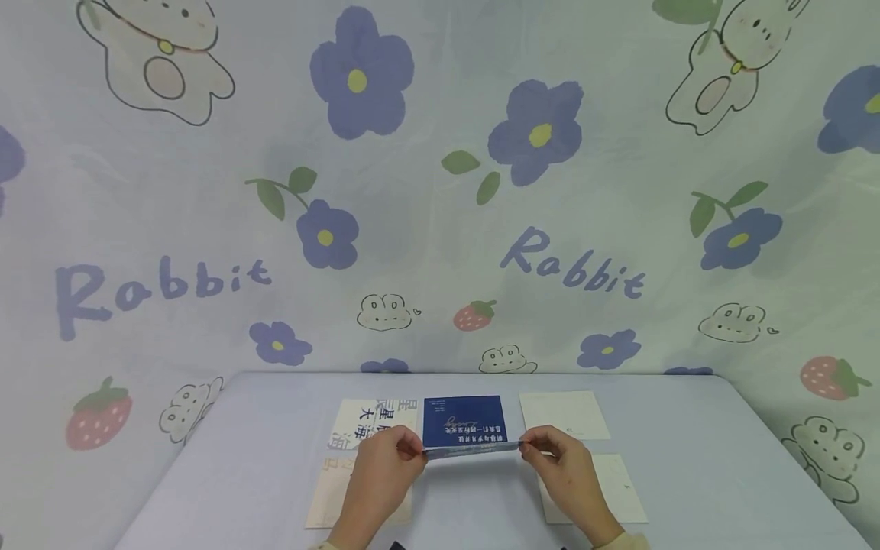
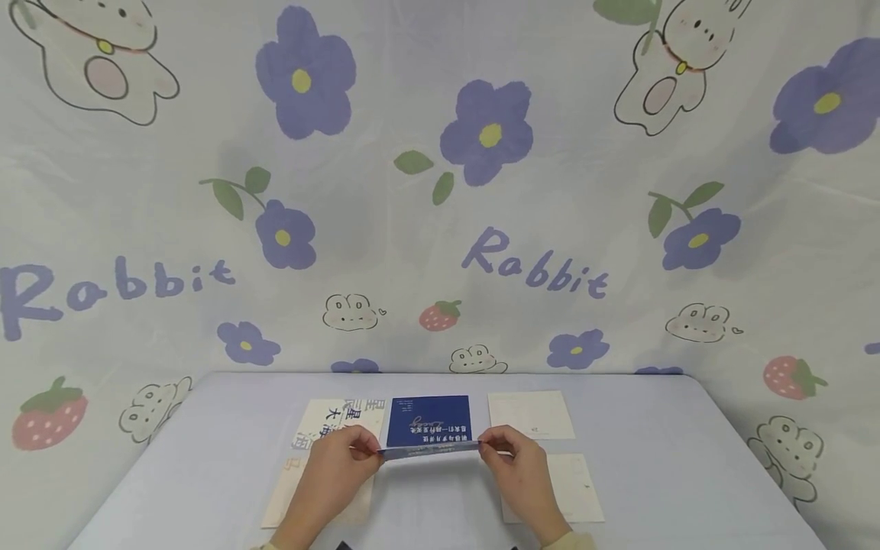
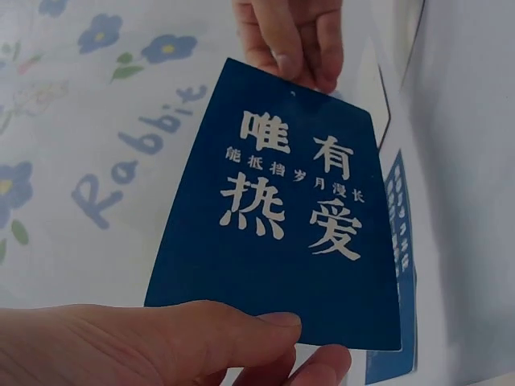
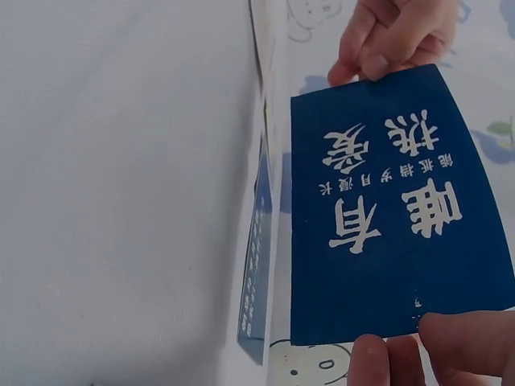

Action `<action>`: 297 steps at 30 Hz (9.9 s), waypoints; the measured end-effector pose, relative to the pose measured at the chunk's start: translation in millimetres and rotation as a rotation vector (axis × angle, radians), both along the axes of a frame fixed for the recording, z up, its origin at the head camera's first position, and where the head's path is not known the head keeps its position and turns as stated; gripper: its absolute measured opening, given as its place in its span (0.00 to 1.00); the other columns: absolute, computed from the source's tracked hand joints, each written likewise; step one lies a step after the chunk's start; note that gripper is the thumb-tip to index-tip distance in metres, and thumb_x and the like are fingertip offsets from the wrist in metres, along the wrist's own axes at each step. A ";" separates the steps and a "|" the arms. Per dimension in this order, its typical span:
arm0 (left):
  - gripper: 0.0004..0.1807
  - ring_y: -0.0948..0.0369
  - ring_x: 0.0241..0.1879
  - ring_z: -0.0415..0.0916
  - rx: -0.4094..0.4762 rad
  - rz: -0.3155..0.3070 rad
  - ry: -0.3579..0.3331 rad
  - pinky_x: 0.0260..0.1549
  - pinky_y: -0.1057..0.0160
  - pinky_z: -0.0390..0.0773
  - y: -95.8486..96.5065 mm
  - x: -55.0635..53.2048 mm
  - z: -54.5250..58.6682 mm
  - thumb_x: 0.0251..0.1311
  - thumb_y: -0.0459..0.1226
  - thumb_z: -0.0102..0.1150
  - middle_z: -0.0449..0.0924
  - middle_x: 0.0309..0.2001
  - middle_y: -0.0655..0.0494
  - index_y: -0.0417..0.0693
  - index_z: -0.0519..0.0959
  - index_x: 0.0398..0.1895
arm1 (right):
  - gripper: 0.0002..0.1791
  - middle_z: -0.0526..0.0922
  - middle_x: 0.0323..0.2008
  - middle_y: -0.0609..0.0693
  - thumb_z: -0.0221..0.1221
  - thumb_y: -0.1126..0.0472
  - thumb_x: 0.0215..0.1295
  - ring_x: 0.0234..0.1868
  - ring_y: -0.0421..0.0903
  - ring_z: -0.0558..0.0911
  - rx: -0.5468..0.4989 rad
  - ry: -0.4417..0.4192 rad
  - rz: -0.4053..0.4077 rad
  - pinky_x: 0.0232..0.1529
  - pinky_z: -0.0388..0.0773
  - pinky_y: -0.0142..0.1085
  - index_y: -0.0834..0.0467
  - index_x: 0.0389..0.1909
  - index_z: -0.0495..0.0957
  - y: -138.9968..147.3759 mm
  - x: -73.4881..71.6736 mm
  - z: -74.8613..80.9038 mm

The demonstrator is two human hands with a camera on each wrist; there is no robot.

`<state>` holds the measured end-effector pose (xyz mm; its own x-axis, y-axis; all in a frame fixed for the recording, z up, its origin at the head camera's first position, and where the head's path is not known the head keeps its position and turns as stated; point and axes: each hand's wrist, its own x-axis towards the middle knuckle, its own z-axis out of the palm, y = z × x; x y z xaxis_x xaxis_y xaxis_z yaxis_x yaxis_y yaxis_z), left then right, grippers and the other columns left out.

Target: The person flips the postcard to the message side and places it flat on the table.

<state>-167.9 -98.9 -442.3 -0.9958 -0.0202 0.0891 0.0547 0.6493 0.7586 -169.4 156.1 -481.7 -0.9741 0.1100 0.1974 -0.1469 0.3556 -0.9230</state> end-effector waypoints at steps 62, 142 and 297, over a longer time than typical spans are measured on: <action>0.13 0.58 0.33 0.86 0.013 0.092 -0.031 0.26 0.65 0.83 8.8 1.9 -3.8 0.49 0.29 0.71 0.88 0.37 0.47 0.39 0.87 0.41 | 0.16 0.87 0.39 0.56 0.71 0.71 0.51 0.36 0.49 0.87 -0.109 -0.190 -0.010 0.35 0.85 0.36 0.66 0.42 0.82 2.5 -0.3 -1.0; 0.17 0.55 0.24 0.80 -0.367 0.007 0.064 0.26 0.53 0.81 26.5 9.9 -34.2 0.41 0.31 0.78 0.86 0.32 0.46 0.40 0.86 0.37 | 0.20 0.78 0.33 0.46 0.74 0.69 0.46 0.33 0.44 0.75 0.356 -0.267 0.174 0.33 0.76 0.35 0.61 0.43 0.81 -0.1 3.1 -17.1; 0.19 0.54 0.41 0.78 0.038 0.226 0.203 0.37 0.54 0.78 37.1 -74.2 -33.3 0.54 0.24 0.65 0.81 0.46 0.45 0.42 0.84 0.51 | 0.24 0.82 0.54 0.61 0.59 0.79 0.57 0.49 0.54 0.82 0.118 -0.037 -0.022 0.48 0.82 0.45 0.65 0.56 0.78 -21.7 -84.9 -13.8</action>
<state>-242.1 -61.7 -475.6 -0.9275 -0.2467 0.2809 0.0649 0.6339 0.7707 -254.3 134.3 -495.6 -0.9786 0.1093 0.1746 -0.1049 0.4651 -0.8790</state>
